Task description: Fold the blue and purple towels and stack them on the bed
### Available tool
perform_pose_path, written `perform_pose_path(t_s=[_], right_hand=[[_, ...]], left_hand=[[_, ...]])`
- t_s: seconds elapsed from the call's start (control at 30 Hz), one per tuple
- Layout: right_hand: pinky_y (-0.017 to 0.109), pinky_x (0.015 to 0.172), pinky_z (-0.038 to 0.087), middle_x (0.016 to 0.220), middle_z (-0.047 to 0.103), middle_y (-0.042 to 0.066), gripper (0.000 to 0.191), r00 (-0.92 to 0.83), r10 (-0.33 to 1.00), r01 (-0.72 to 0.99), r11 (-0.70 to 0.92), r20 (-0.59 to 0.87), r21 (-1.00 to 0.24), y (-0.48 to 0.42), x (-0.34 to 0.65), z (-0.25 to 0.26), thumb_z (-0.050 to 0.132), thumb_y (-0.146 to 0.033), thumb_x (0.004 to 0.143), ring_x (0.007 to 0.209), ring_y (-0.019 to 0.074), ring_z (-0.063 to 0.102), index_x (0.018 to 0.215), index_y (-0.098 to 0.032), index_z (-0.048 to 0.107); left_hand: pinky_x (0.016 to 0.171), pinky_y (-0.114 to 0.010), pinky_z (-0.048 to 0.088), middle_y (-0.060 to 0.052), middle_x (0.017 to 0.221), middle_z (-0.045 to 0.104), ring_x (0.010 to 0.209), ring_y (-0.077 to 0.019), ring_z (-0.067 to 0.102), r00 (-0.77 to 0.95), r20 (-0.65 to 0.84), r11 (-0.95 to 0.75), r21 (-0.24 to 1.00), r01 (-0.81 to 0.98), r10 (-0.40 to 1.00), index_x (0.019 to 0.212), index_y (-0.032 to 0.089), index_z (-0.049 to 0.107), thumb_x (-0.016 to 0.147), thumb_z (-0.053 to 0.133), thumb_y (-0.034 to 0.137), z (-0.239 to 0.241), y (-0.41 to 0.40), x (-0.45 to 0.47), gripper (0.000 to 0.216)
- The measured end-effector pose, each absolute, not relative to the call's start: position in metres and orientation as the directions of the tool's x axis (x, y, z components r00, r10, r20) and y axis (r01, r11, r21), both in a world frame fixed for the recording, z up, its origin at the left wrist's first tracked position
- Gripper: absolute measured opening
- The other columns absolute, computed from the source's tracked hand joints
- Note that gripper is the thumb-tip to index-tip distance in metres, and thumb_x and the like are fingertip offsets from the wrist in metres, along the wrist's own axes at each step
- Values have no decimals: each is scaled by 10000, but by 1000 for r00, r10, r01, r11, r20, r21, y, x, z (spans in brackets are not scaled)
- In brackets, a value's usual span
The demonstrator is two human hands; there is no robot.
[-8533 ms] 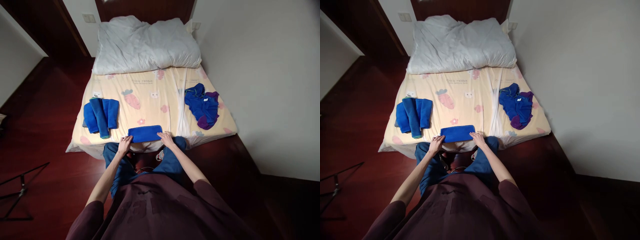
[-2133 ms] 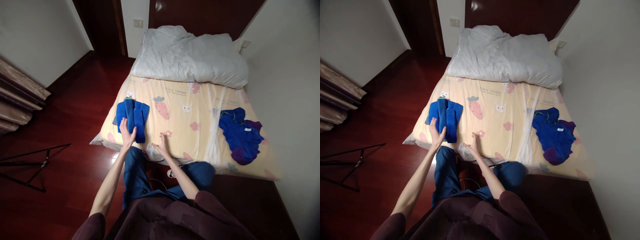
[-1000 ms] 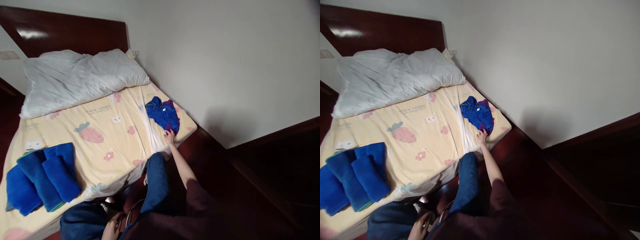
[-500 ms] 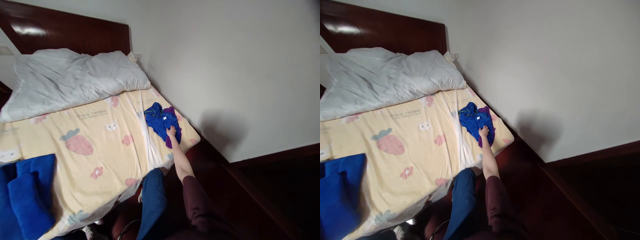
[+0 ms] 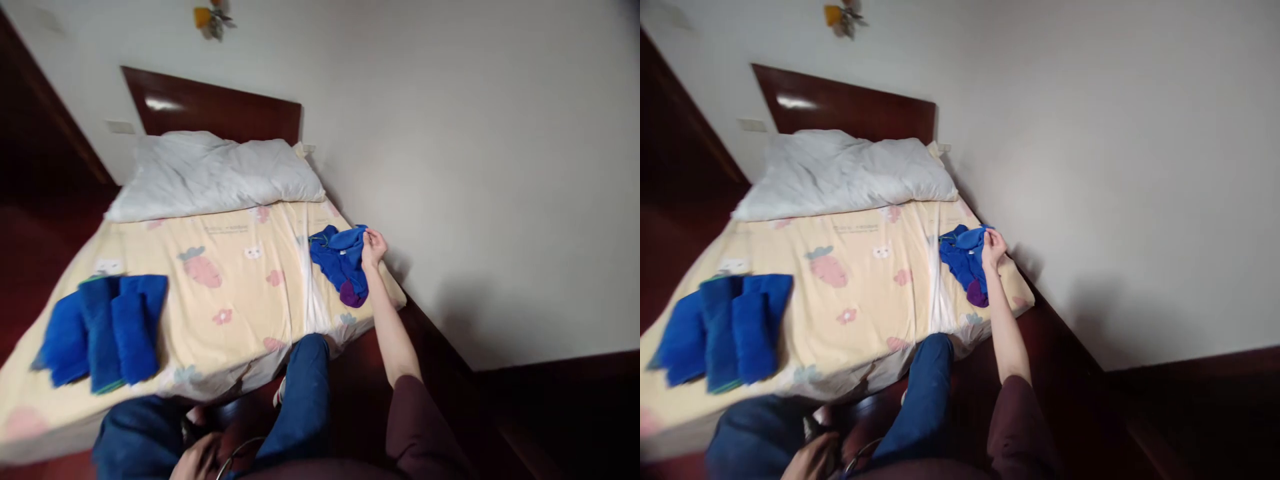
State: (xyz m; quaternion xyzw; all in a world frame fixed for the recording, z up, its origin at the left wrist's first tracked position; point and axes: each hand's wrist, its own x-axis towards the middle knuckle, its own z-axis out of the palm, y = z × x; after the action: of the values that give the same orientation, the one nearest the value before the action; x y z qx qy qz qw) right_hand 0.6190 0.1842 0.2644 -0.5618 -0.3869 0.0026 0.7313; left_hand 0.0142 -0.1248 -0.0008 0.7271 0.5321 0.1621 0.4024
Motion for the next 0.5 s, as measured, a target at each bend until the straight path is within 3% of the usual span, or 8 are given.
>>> perform_pose_path(t_s=[0.1, 0.23, 0.3, 0.37, 0.43, 0.5], right_hand=[[361, 944, 616, 965, 778, 98, 349, 412, 618, 428, 518, 670, -741, 160, 546, 299, 737, -507, 881, 928, 199, 748, 938, -163, 751], [309, 874, 610, 926, 779, 62, 254, 37, 761, 293, 611, 647, -735, 117, 426, 310, 769, -456, 885, 922, 186, 743, 872, -203, 782], [288, 819, 606, 922, 785, 54, 232, -163, 813, 199, 583, 560, -788, 89, 365, 299, 768, -442, 893, 898, 178, 741, 863, -214, 793], [279, 805, 600, 929, 791, 56, 221, -370, 817, 106, 510, 442, -853, 58, 309, 280, 761, -428, 904, 886, 173, 741, 876, -214, 806], [287, 843, 597, 946, 795, 63, 230, -522, 785, 35, 411, 334, -911, 25, 262, 259, 752, -426, 915, 905, 175, 741, 887, -206, 815], [284, 831, 590, 956, 794, 61, 250, -627, 746, 13, 300, 226, -954, -4, 228, 237, 754, -443, 913, 894, 172, 737, 893, -203, 819]], left_hand=[[976, -452, 649, -51, 1101, 820, 1058, -337, 788, 263, -113, -66, 806, 588, 958, 1022, 357, 813, 935, 468, 511, 39, -131, 21, 388], [974, -410, 636, -115, 1116, 794, 1030, -269, 775, 91, 132, -160, 866, 474, 987, 1155, 212, 757, 1008, 505, 454, 101, -128, 29, 379], [991, -406, 622, -126, 1211, 759, 1058, -246, 755, -21, 249, -214, 870, 443, 968, 1252, 204, 711, 1027, 530, 429, 129, -124, 32, 366], [1063, -419, 583, -137, 1390, 681, 1247, -256, 685, -89, 325, -261, 869, 420, 941, 1382, 219, 634, 1032, 567, 408, 152, -121, 33, 404], [1137, -442, 529, -142, 1513, 595, 1401, -275, 581, -92, 368, -304, 864, 401, 925, 1466, 233, 562, 1018, 610, 411, 170, -119, 32, 485], [1141, -444, 511, -139, 1468, 623, 1375, -280, 591, -25, 351, -313, 863, 396, 936, 1432, 224, 582, 1012, 625, 422, 180, -119, 27, 466]])
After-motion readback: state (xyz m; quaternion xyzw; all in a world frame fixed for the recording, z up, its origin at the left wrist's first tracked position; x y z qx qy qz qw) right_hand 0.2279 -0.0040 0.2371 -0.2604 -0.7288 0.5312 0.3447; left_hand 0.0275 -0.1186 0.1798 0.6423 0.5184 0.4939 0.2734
